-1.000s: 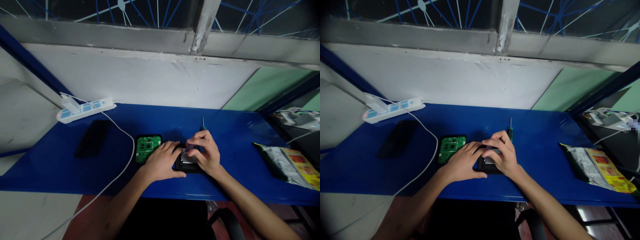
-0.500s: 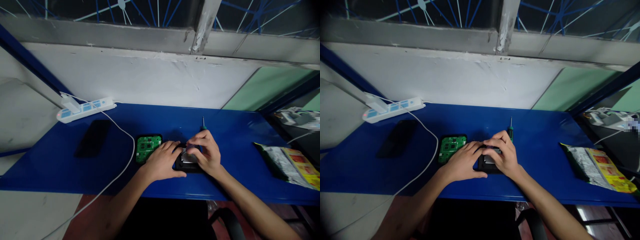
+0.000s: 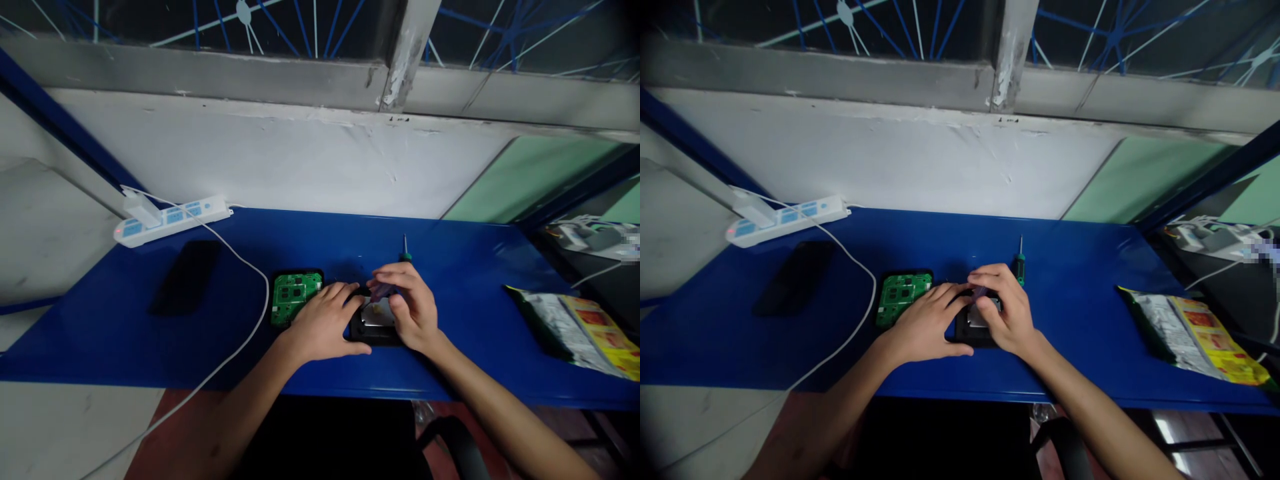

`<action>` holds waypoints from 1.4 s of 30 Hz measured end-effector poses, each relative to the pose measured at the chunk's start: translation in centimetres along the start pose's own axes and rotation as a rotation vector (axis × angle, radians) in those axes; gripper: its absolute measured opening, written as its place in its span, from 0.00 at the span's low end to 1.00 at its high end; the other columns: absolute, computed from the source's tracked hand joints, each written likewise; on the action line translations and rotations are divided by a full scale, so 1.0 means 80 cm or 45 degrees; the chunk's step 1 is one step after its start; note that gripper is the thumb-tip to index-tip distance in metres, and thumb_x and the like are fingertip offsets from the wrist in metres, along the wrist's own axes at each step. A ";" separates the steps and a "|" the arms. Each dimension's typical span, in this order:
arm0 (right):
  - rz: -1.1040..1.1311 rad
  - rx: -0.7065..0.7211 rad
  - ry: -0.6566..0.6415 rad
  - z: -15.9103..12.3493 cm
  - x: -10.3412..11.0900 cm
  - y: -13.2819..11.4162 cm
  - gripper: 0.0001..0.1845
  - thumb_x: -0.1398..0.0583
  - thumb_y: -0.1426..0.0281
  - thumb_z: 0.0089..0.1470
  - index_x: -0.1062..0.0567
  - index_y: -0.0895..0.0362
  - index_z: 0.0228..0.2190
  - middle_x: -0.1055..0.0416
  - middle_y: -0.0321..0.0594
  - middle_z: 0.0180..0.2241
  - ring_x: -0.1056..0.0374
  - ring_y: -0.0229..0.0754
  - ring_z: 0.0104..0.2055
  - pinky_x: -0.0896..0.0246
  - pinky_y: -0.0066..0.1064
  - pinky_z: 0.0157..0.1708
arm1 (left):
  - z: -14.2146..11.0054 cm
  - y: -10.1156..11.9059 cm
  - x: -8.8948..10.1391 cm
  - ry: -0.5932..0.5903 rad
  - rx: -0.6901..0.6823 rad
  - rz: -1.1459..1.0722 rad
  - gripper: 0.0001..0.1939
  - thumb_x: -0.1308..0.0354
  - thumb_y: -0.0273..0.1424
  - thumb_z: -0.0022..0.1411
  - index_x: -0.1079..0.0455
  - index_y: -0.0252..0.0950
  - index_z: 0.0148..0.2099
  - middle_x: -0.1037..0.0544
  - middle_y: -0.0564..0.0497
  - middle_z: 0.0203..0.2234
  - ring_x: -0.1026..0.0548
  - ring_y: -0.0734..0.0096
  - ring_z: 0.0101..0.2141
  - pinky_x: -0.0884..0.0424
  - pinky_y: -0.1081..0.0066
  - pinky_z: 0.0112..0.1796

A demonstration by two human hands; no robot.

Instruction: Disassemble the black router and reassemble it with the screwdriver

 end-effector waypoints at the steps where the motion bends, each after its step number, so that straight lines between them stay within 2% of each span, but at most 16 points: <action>1: -0.021 0.026 0.008 0.001 0.001 0.000 0.16 0.45 0.60 0.67 0.27 0.50 0.52 0.26 0.47 0.45 0.26 0.50 0.47 0.25 0.49 0.42 | 0.000 0.000 -0.001 -0.002 0.000 -0.001 0.44 0.33 0.56 0.54 0.40 0.39 0.64 0.34 0.41 0.63 0.35 0.46 0.61 0.37 0.49 0.61; 7: -0.104 0.093 0.096 0.006 0.004 0.000 0.15 0.40 0.56 0.62 0.23 0.49 0.45 0.28 0.45 0.41 0.28 0.47 0.41 0.27 0.43 0.36 | 0.000 0.000 -0.002 -0.016 0.019 0.013 0.44 0.33 0.56 0.54 0.40 0.39 0.64 0.34 0.41 0.64 0.35 0.45 0.61 0.36 0.49 0.60; 10: -0.132 0.128 0.137 0.006 0.004 -0.001 0.08 0.35 0.64 0.59 0.21 0.49 0.41 0.28 0.42 0.36 0.29 0.45 0.37 0.29 0.40 0.33 | 0.000 0.000 -0.002 -0.020 0.012 0.015 0.45 0.33 0.56 0.54 0.41 0.39 0.65 0.34 0.41 0.63 0.35 0.46 0.61 0.36 0.48 0.61; 12: -0.130 0.141 0.171 0.005 0.003 -0.004 0.12 0.34 0.72 0.58 0.21 0.49 0.44 0.25 0.41 0.35 0.28 0.44 0.37 0.29 0.39 0.33 | 0.000 0.000 -0.002 -0.022 0.003 0.017 0.45 0.34 0.57 0.55 0.41 0.39 0.65 0.34 0.40 0.63 0.35 0.46 0.61 0.37 0.48 0.61; 15: -0.031 0.041 0.173 0.002 0.002 -0.007 0.19 0.40 0.78 0.61 0.25 0.50 0.51 0.21 0.43 0.42 0.24 0.46 0.42 0.26 0.42 0.39 | 0.000 0.000 -0.001 -0.024 -0.003 0.016 0.43 0.34 0.57 0.55 0.40 0.38 0.64 0.35 0.40 0.63 0.35 0.45 0.61 0.36 0.48 0.60; 17: 0.044 -0.035 0.119 0.000 0.002 -0.007 0.18 0.47 0.76 0.66 0.26 0.51 0.52 0.22 0.46 0.47 0.24 0.47 0.47 0.25 0.45 0.43 | 0.000 0.001 0.000 -0.022 0.001 0.018 0.43 0.34 0.56 0.55 0.39 0.37 0.63 0.35 0.39 0.63 0.35 0.45 0.61 0.35 0.48 0.60; 19: 0.033 -0.032 0.079 0.000 0.002 -0.006 0.16 0.48 0.73 0.67 0.25 0.52 0.50 0.24 0.47 0.49 0.25 0.49 0.48 0.26 0.48 0.44 | 0.000 0.001 0.000 -0.017 0.008 0.021 0.42 0.34 0.56 0.55 0.38 0.37 0.63 0.34 0.40 0.63 0.35 0.45 0.61 0.35 0.49 0.60; 22: -0.126 0.059 0.117 0.001 0.002 -0.004 0.11 0.39 0.68 0.62 0.22 0.51 0.46 0.25 0.45 0.40 0.27 0.48 0.44 0.27 0.44 0.39 | 0.000 0.001 0.000 -0.013 0.007 0.027 0.43 0.33 0.56 0.55 0.39 0.37 0.63 0.34 0.40 0.63 0.34 0.47 0.61 0.37 0.50 0.61; 24: -0.175 0.092 0.149 0.002 0.002 -0.004 0.16 0.34 0.72 0.58 0.22 0.49 0.48 0.26 0.42 0.36 0.28 0.46 0.40 0.28 0.40 0.36 | 0.000 0.001 0.000 -0.015 0.002 0.034 0.44 0.33 0.56 0.54 0.40 0.37 0.64 0.34 0.40 0.63 0.35 0.47 0.61 0.37 0.50 0.62; 27: -0.065 0.007 0.136 0.000 0.000 -0.004 0.23 0.40 0.78 0.61 0.27 0.49 0.55 0.23 0.44 0.42 0.25 0.45 0.42 0.26 0.41 0.39 | 0.000 0.001 0.000 -0.014 0.000 0.034 0.44 0.33 0.57 0.55 0.39 0.37 0.64 0.34 0.40 0.63 0.35 0.46 0.61 0.36 0.50 0.61; 31: 0.043 -0.055 0.067 -0.003 0.000 -0.004 0.19 0.48 0.76 0.66 0.26 0.51 0.52 0.24 0.47 0.49 0.25 0.48 0.49 0.26 0.47 0.45 | 0.000 0.002 0.001 -0.016 0.009 0.036 0.43 0.34 0.57 0.55 0.38 0.37 0.64 0.34 0.41 0.63 0.35 0.46 0.61 0.35 0.50 0.60; 36: -0.033 -0.010 0.086 -0.004 0.001 0.001 0.15 0.42 0.71 0.64 0.26 0.51 0.51 0.26 0.47 0.45 0.26 0.51 0.48 0.26 0.50 0.44 | 0.000 0.002 0.002 -0.018 0.006 0.035 0.43 0.33 0.56 0.55 0.38 0.36 0.63 0.34 0.40 0.62 0.34 0.47 0.60 0.36 0.51 0.61; 42: -0.198 0.124 0.148 0.002 0.002 -0.001 0.16 0.32 0.69 0.56 0.23 0.50 0.47 0.29 0.43 0.39 0.30 0.47 0.40 0.28 0.43 0.36 | 0.000 0.001 0.000 -0.013 0.012 0.022 0.44 0.33 0.56 0.54 0.39 0.38 0.63 0.33 0.40 0.62 0.34 0.46 0.61 0.35 0.50 0.60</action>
Point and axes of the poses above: each hand's wrist, its own z-axis towards the middle knuckle, its own x-axis out of the back of the hand, y = z × x, the point moved 2 cm from there along z, towards the middle knuckle
